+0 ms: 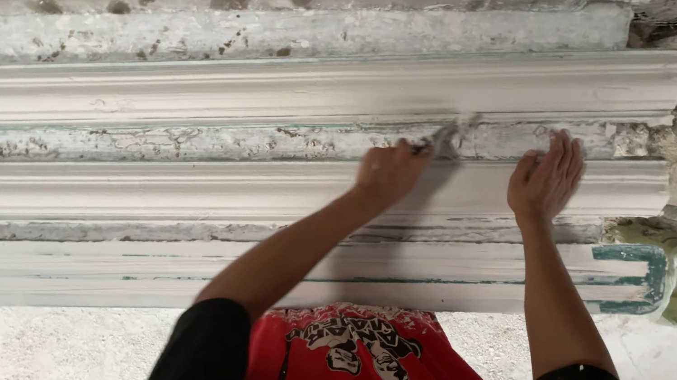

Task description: The person uses a small scraping tool to remove excess plaster and residue from decorative white cornice moldings laid on a work table, working along the grooved profiles piece by piece and repositioning the moldings as they clean each section.

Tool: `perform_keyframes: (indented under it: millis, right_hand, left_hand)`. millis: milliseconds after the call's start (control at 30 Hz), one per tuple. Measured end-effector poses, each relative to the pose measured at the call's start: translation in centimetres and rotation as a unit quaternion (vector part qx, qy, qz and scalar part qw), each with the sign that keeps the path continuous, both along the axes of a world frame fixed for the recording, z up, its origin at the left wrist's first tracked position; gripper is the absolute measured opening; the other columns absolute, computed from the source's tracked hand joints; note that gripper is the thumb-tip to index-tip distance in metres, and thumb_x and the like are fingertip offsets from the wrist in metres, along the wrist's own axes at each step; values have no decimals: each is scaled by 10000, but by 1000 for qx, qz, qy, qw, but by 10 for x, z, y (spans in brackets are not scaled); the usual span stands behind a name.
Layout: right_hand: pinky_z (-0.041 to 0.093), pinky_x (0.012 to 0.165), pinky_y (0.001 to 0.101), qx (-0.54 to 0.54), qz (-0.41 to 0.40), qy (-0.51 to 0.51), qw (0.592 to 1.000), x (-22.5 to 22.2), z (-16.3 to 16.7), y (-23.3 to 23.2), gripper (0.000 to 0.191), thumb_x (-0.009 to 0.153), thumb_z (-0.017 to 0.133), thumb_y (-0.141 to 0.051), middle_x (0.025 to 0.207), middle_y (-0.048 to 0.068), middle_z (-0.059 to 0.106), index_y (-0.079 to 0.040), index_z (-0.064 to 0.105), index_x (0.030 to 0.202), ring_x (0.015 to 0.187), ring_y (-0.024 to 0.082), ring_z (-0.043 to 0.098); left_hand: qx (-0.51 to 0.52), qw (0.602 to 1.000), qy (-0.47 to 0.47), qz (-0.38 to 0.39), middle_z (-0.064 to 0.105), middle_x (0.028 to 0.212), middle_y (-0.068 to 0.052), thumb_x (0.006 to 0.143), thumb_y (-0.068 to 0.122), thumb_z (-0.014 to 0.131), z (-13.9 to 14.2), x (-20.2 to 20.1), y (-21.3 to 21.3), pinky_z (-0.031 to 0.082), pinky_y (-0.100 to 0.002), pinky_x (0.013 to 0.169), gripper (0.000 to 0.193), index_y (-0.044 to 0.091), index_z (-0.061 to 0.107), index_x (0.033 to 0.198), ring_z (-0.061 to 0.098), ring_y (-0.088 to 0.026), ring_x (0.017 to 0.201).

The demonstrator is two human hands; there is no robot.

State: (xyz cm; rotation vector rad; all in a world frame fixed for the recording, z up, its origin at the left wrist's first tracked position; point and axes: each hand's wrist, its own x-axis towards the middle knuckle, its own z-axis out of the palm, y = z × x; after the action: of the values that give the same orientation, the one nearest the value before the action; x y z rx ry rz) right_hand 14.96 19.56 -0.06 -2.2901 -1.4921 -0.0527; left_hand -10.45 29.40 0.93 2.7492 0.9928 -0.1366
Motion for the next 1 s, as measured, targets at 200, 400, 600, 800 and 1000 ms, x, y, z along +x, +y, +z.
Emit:
perform_keyframes:
  millis: [200, 400, 600, 800, 1000]
  right_hand:
    - [225, 1238, 590, -12, -6, -19, 1000, 3, 3, 3, 487, 1124, 465, -281, 1581, 258, 449, 8, 472, 1516, 1499, 459, 340]
    - [228, 1232, 605, -16, -16, 1, 1000, -2, 1, 0, 502, 1102, 466, -304, 1562, 206, 490, 3, 464, 1500, 1506, 439, 345]
    - [251, 1238, 574, 3, -26, 10, 1000, -5, 3, -1, 496, 1104, 469, -294, 1548, 199, 506, -6, 454, 1508, 1507, 416, 361]
    - [296, 1249, 532, 26, -36, 4, 999, -5, 3, -3, 503, 1102, 456, -263, 1540, 226, 507, 10, 418, 1522, 1502, 409, 389]
    - [319, 1211, 538, 12, -53, 1, 999, -8, 2, -2, 519, 1086, 458, -270, 1517, 229, 512, 18, 423, 1517, 1474, 416, 401]
  left_hand:
    - [-43, 999, -6, -10, 678, 879, -172, 1018, 147, 539, 14, 15, 6, 547, -356, 373, 458, 177, 511, 1475, 697, -206, 545]
    - [-5, 1000, -1, -12, 669, 920, -143, 1054, 154, 563, 20, -53, 16, 536, -365, 428, 408, 211, 552, 1457, 693, -203, 586]
    - [-90, 996, -4, 6, 671, 971, -195, 975, 180, 573, 22, 63, 2, 606, -413, 500, 405, 154, 565, 1379, 734, -287, 708]
    - [-89, 995, -37, -5, 672, 1028, -156, 1005, 202, 562, 28, 109, -6, 614, -420, 570, 325, 157, 589, 1326, 755, -276, 800]
    - [-52, 998, 0, -25, 652, 920, -178, 960, 160, 583, 23, 5, 13, 563, -390, 389, 490, 191, 529, 1446, 726, -251, 605]
